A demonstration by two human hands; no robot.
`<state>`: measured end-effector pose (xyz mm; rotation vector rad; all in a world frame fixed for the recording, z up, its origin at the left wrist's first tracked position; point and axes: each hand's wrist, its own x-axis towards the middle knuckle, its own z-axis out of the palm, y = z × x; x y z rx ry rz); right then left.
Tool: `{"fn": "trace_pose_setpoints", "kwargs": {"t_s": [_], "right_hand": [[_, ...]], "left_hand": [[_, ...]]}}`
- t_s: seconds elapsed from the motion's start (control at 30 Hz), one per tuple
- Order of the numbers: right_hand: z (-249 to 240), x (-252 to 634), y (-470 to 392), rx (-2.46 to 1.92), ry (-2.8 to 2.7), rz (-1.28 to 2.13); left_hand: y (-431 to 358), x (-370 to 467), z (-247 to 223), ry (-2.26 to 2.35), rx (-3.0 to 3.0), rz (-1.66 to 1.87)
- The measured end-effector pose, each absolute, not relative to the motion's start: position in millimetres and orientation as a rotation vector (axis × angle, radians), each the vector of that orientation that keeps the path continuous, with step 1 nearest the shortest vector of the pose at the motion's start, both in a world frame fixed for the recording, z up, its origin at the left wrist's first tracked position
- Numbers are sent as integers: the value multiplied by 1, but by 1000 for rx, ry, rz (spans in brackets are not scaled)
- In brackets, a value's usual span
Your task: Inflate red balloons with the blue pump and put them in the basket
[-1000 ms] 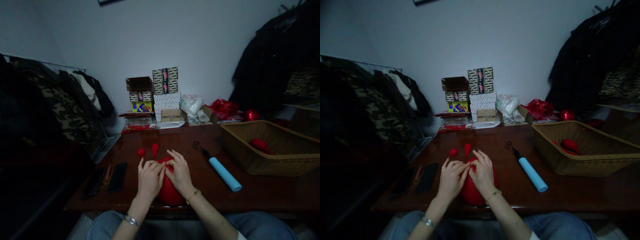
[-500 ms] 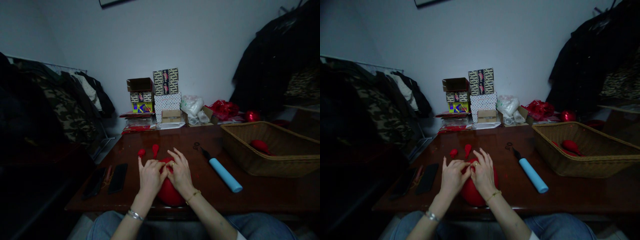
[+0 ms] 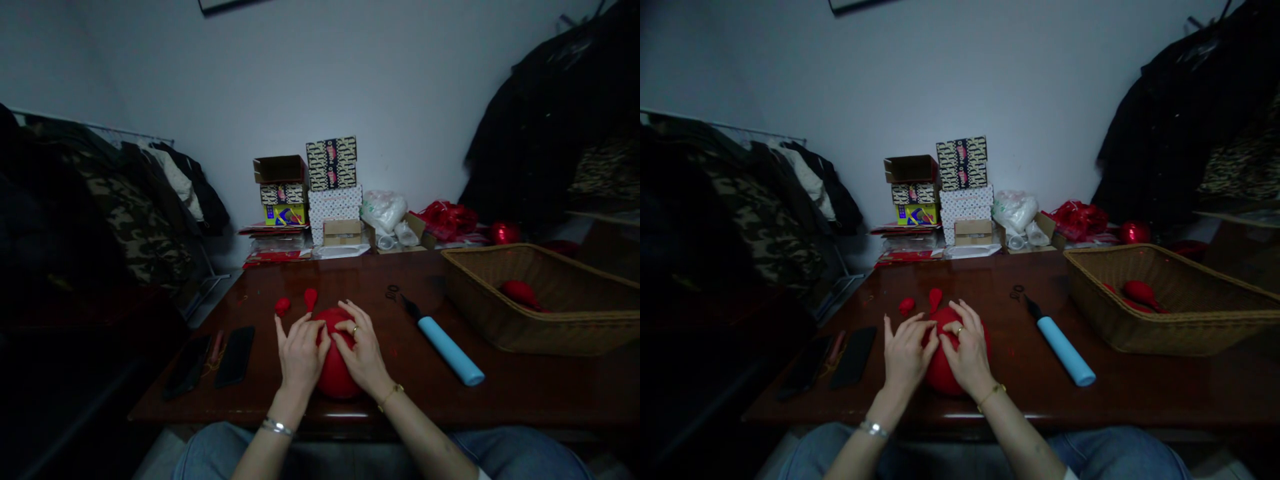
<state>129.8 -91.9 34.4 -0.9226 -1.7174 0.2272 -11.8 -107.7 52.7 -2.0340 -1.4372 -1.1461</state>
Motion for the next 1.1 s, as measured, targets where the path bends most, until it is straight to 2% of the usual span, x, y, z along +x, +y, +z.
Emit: {"fn": "trace_pose_setpoints", "kwargs": {"t_s": [0.23, 0.43, 0.73, 0.93, 1.1], "right_hand": [[30, 129, -90, -909, -1616, 438], [24, 129, -86, -902, -1558, 425], [23, 127, -88, -897, -1604, 324], [20, 125, -89, -920, -1643, 236], [19, 128, -89, -899, -1619, 253]], "left_hand": [[-95, -19, 24, -1428, -2006, -1246], [-101, -17, 29, -1298, -2049, -1198], [-103, -16, 34, -1549, -2662, -1314], [-96, -13, 29, -1661, -2604, -1460], [-93, -12, 20, -1680, -2424, -1720]]}}
